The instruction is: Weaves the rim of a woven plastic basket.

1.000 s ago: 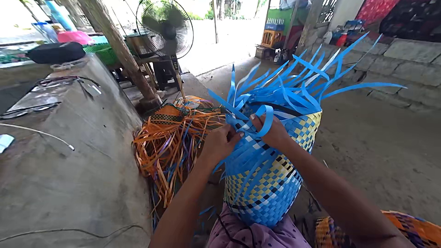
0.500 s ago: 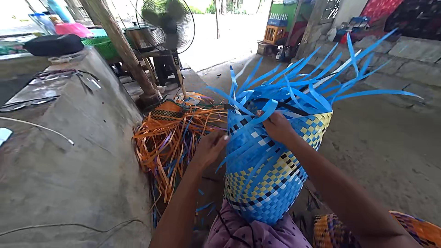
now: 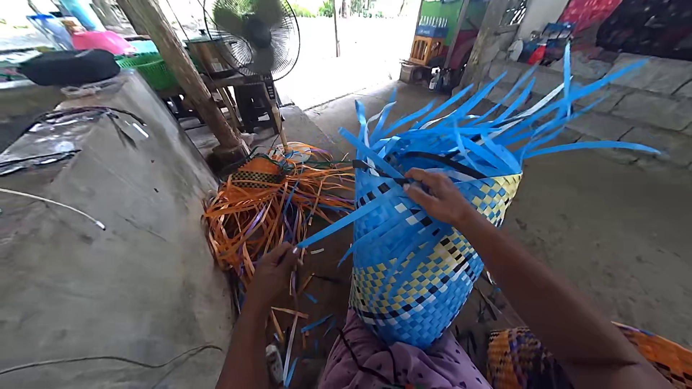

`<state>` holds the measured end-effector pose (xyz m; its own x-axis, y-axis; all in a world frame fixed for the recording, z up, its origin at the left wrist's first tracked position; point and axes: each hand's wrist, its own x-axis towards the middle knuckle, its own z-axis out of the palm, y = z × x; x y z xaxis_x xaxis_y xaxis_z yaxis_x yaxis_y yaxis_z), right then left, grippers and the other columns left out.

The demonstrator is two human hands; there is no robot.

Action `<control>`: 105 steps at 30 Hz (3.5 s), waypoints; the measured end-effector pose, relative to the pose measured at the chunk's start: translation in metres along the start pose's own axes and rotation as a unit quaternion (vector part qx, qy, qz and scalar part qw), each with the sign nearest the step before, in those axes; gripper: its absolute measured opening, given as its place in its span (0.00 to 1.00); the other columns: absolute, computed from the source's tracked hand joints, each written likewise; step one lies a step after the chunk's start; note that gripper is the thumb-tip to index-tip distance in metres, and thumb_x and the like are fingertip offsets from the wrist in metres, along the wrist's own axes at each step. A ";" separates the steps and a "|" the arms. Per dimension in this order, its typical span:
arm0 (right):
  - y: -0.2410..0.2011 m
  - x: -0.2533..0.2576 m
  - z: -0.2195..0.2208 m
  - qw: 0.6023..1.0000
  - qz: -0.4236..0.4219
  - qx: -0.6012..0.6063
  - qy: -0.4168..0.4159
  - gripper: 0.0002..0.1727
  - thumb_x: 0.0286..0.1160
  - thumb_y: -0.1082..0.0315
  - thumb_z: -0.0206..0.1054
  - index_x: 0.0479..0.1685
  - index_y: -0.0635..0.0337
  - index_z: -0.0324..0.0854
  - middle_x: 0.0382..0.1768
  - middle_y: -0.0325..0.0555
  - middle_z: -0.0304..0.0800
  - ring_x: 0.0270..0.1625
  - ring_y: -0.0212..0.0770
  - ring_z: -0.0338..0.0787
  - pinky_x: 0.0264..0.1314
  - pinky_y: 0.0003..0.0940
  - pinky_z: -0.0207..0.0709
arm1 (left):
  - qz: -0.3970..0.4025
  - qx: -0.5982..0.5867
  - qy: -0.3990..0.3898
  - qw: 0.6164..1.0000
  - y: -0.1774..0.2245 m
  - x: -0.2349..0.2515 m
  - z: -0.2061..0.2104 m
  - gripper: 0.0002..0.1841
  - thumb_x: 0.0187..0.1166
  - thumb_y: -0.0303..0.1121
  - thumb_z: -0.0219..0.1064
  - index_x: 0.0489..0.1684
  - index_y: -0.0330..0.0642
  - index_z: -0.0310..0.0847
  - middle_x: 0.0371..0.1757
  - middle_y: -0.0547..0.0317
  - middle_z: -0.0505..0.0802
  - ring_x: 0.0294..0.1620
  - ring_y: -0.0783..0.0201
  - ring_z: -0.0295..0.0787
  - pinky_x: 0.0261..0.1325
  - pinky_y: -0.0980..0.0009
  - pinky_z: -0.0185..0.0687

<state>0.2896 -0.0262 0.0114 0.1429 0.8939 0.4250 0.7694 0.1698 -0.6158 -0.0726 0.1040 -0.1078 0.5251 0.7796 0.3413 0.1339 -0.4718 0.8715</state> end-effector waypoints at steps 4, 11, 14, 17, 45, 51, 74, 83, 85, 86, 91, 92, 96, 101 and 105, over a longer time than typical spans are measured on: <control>-0.014 0.011 0.002 0.997 0.079 -0.001 -0.028 0.24 0.92 0.53 0.53 0.42 0.61 0.89 0.29 0.49 0.86 0.35 0.46 0.85 0.41 0.54 0.77 | 0.213 -0.229 -0.082 0.946 0.058 0.006 -0.027 0.16 0.84 0.56 0.61 0.39 0.63 0.95 0.69 0.63 0.91 0.77 0.55 0.82 0.81 0.55 0.74; -0.020 0.019 0.010 0.999 0.037 -0.025 -0.017 0.23 0.90 0.55 0.59 0.27 0.61 0.85 0.21 0.44 0.80 0.27 0.41 0.80 0.34 0.47 0.73 | 0.219 -0.082 -0.027 0.972 0.117 0.039 0.017 0.10 0.88 0.38 0.62 0.55 0.51 0.87 0.36 0.72 0.89 0.26 0.80 0.83 0.31 0.81 0.84; -0.011 0.012 0.012 0.997 0.057 -0.039 0.024 0.23 0.89 0.57 0.61 0.25 0.62 0.85 0.19 0.45 0.79 0.25 0.42 0.79 0.32 0.46 0.72 | 0.092 0.005 -0.026 0.995 0.089 0.033 0.040 0.12 0.85 0.30 0.58 0.58 0.40 0.85 0.32 0.70 0.88 0.26 0.81 0.81 0.31 0.83 0.78; -0.008 0.013 0.015 0.995 0.061 -0.069 0.030 0.25 0.89 0.54 0.60 0.23 0.62 0.82 0.19 0.47 0.78 0.25 0.45 0.79 0.30 0.48 0.71 | 0.087 0.047 -0.017 0.995 0.096 0.033 0.040 0.13 0.86 0.32 0.58 0.57 0.43 0.88 0.34 0.70 0.88 0.29 0.82 0.81 0.34 0.85 0.79; -0.037 0.013 0.023 0.989 -0.042 -0.140 0.033 0.25 0.86 0.61 0.59 0.15 0.65 0.76 0.14 0.47 0.73 0.21 0.46 0.78 0.26 0.46 0.69 | 0.273 0.165 -0.067 0.945 0.128 0.111 0.076 0.02 0.73 0.24 0.74 0.37 0.37 0.90 0.41 0.52 0.90 0.40 0.61 0.88 0.45 0.65 0.87; -0.038 0.012 0.021 0.991 -0.032 -0.125 0.020 0.26 0.87 0.60 0.58 0.15 0.63 0.74 0.13 0.43 0.70 0.21 0.42 0.74 0.25 0.43 0.66 | 0.259 0.148 -0.068 0.952 0.126 0.116 0.069 0.02 0.76 0.24 0.71 0.39 0.36 0.89 0.45 0.50 0.91 0.44 0.60 0.89 0.49 0.64 0.86; -0.040 0.014 0.027 0.992 -0.044 -0.115 0.020 0.26 0.87 0.60 0.58 0.13 0.61 0.73 0.13 0.42 0.69 0.20 0.40 0.74 0.24 0.41 0.65 | 0.196 0.095 -0.041 0.975 0.116 0.118 0.071 0.01 0.76 0.23 0.71 0.37 0.36 0.88 0.42 0.54 0.91 0.42 0.66 0.88 0.49 0.69 0.84; -0.035 0.017 0.029 0.992 -0.046 -0.119 0.020 0.26 0.87 0.59 0.58 0.14 0.62 0.74 0.14 0.43 0.71 0.21 0.42 0.76 0.25 0.42 0.67 | 0.272 0.160 -0.002 0.949 0.117 0.096 0.092 0.02 0.70 0.25 0.76 0.33 0.36 0.90 0.38 0.52 0.90 0.39 0.59 0.89 0.44 0.63 0.87; -0.036 0.018 0.030 0.991 -0.041 -0.124 0.016 0.27 0.88 0.58 0.58 0.15 0.61 0.74 0.14 0.43 0.72 0.22 0.42 0.76 0.26 0.42 0.67 | 0.294 0.200 0.037 0.934 0.111 0.092 0.098 0.03 0.71 0.29 0.75 0.34 0.39 0.91 0.38 0.54 0.91 0.41 0.59 0.90 0.45 0.61 0.86; -0.037 0.017 0.030 0.991 -0.041 -0.125 0.016 0.27 0.88 0.58 0.58 0.15 0.62 0.74 0.14 0.44 0.72 0.22 0.43 0.76 0.26 0.43 0.67 | 0.307 0.235 0.068 0.920 0.112 0.087 0.100 0.04 0.73 0.32 0.74 0.36 0.42 0.92 0.41 0.54 0.92 0.48 0.55 0.90 0.52 0.55 0.82; -0.034 0.016 0.024 0.992 -0.041 -0.118 0.014 0.26 0.87 0.58 0.57 0.15 0.62 0.75 0.15 0.46 0.74 0.23 0.46 0.79 0.27 0.47 0.70 | 0.377 0.304 0.097 0.869 0.111 0.048 0.129 0.10 0.80 0.49 0.69 0.47 0.59 0.91 0.51 0.59 0.89 0.62 0.50 0.78 0.71 0.49 0.65; -0.034 0.015 0.025 0.992 -0.044 -0.118 0.019 0.26 0.87 0.58 0.58 0.15 0.62 0.75 0.15 0.45 0.74 0.23 0.45 0.79 0.27 0.47 0.70 | 0.375 0.298 0.070 0.875 0.106 0.045 0.136 0.12 0.80 0.52 0.68 0.49 0.60 0.89 0.52 0.59 0.88 0.61 0.51 0.78 0.70 0.52 0.66; -0.036 0.015 0.026 0.991 -0.046 -0.125 0.018 0.24 0.83 0.57 0.63 0.16 0.62 0.75 0.16 0.46 0.75 0.23 0.47 0.80 0.27 0.48 0.70 | 0.346 0.214 0.081 0.910 0.091 0.061 0.141 0.17 0.71 0.47 0.77 0.44 0.44 0.87 0.49 0.48 0.90 0.55 0.47 0.85 0.58 0.52 0.81; -0.035 0.016 0.020 0.992 0.011 -0.128 -0.017 0.23 0.79 0.52 0.70 0.23 0.63 0.80 0.19 0.49 0.79 0.27 0.51 0.83 0.31 0.53 0.73 | 0.381 0.162 0.144 0.899 0.086 0.066 0.149 0.08 0.79 0.32 0.69 0.38 0.38 0.92 0.46 0.47 0.93 0.51 0.55 0.90 0.57 0.64 0.85; -0.033 0.020 0.020 0.988 0.059 -0.138 -0.033 0.24 0.80 0.50 0.69 0.25 0.63 0.82 0.20 0.51 0.81 0.28 0.53 0.84 0.32 0.55 0.74 | 0.437 0.115 0.005 0.892 0.117 0.002 0.179 0.08 0.80 0.27 0.64 0.38 0.40 0.92 0.45 0.51 0.95 0.52 0.56 0.92 0.64 0.63 0.84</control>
<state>0.2544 -0.0053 0.0273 0.2075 0.9277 0.3103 0.8914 -0.0486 -0.4507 0.0950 -0.0234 -0.0686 0.5057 0.0768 0.8593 -0.1524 -0.9724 0.1766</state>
